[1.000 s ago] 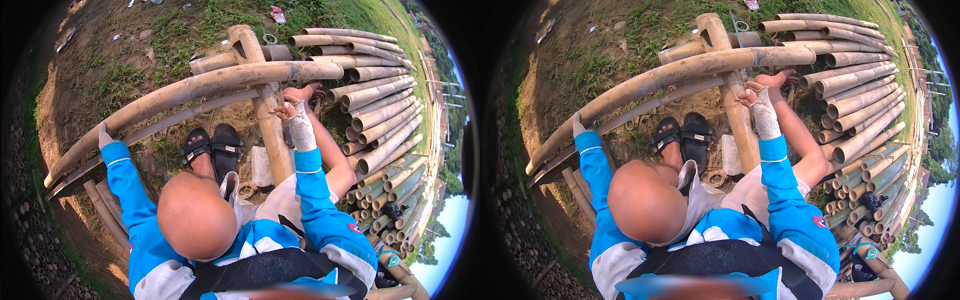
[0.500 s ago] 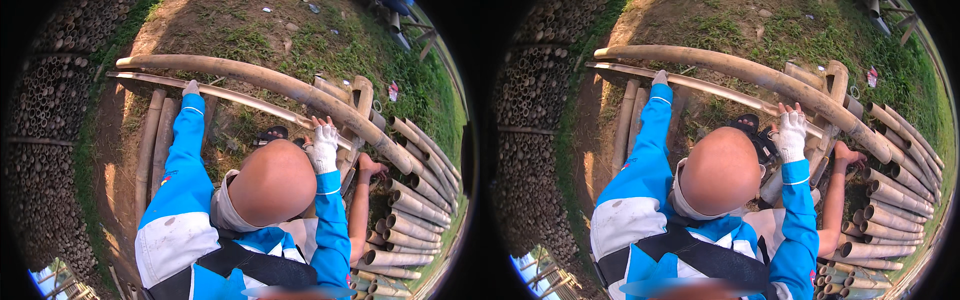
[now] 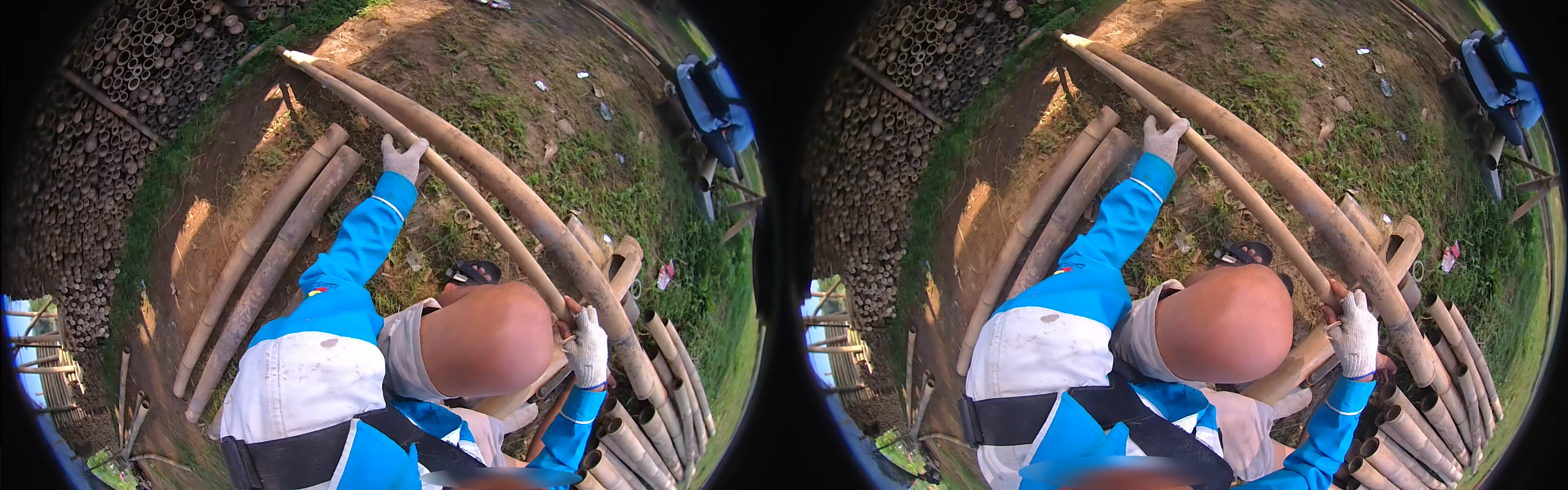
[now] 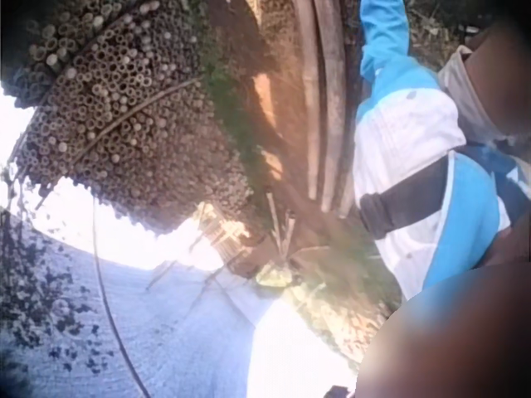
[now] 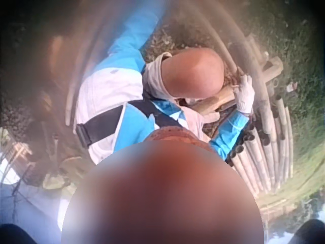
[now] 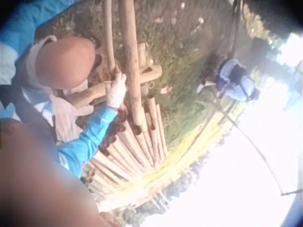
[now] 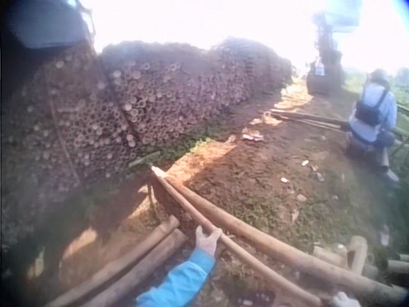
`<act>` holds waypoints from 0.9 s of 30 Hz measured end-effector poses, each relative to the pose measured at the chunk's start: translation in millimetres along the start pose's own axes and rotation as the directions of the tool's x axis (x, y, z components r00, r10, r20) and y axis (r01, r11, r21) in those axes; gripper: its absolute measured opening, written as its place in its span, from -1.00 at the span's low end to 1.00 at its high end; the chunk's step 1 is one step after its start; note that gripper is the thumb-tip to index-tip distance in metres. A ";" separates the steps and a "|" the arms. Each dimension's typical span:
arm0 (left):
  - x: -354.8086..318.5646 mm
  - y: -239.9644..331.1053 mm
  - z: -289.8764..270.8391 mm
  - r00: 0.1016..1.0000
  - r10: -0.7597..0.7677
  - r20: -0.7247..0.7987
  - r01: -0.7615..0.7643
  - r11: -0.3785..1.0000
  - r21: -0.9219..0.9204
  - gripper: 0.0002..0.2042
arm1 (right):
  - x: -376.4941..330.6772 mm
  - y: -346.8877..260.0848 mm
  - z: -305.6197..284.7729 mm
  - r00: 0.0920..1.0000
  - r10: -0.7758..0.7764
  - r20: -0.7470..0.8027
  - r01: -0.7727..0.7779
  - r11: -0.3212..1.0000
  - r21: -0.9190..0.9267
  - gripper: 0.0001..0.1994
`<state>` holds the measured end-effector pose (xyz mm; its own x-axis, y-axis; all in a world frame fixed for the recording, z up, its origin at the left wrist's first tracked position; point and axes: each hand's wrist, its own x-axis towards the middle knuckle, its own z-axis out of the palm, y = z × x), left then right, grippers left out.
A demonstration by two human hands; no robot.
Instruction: The person uses a hand saw to cut long bamboo poles into shorter sections. They position each pole on a wooden stand, saw through it, and then move the cut pieces aside. The task is performed repeatedly in an outdoor area with many bamboo poles.
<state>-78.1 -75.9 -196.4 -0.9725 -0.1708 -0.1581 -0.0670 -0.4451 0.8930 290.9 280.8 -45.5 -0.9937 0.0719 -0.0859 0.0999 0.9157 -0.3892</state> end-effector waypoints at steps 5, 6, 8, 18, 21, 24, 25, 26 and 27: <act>-37.3 -8.2 41.1 0.996 -0.010 0.083 0.000 0.992 0.125 0.25 | -18.6 45.5 -35.1 0.997 -0.006 -0.081 -0.011 0.979 -0.206 -0.42; -45.5 -12.3 45.9 0.994 -0.025 0.110 0.013 0.993 0.116 0.25 | -22.7 55.5 -37.9 0.995 0.025 -0.101 -0.056 0.944 -0.324 -0.44; -55.1 -19.3 54.8 0.988 -0.001 0.154 -0.038 0.968 0.249 0.18 | -31.2 75.0 -37.4 0.986 0.045 -0.162 -0.108 0.908 -0.406 -0.47; -16.3 -42.7 50.0 0.872 -0.042 0.488 -0.410 0.485 0.773 0.08 | -32.6 151.3 36.6 0.870 0.101 -0.483 -0.292 0.895 -0.339 -0.58; -10.3 -42.7 49.1 0.809 0.002 0.588 -0.531 0.434 0.728 0.04 | -29.4 151.5 52.7 0.820 0.255 -0.512 -0.439 0.855 -0.278 -0.59; -12.2 -31.3 54.1 0.793 -0.163 0.587 -0.570 0.143 0.809 -0.01 | -35.7 156.7 58.0 0.791 0.219 -0.572 -0.438 0.854 -0.279 -0.59; -14.1 -26.7 59.5 0.777 -0.208 0.595 -0.567 0.179 0.804 -0.04 | -41.0 161.5 56.2 0.789 0.201 -0.581 -0.429 0.857 -0.285 -0.56; -18.7 -22.0 63.2 0.718 -0.152 0.679 -0.688 -0.012 0.726 -0.06 | -47.9 166.5 53.8 0.778 0.235 -0.582 -0.469 0.834 -0.290 -0.56; -22.5 -16.2 68.0 0.658 -0.122 0.743 -0.749 -0.207 0.629 -0.07 | -56.2 172.4 49.7 0.772 0.243 -0.587 -0.488 0.819 -0.303 -0.55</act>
<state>-70.3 -5.1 -178.6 -0.7970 0.5956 0.1004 0.6026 0.7729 0.1988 366.5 415.0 -153.4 -0.7730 0.5100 0.3773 0.5510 0.8345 0.0007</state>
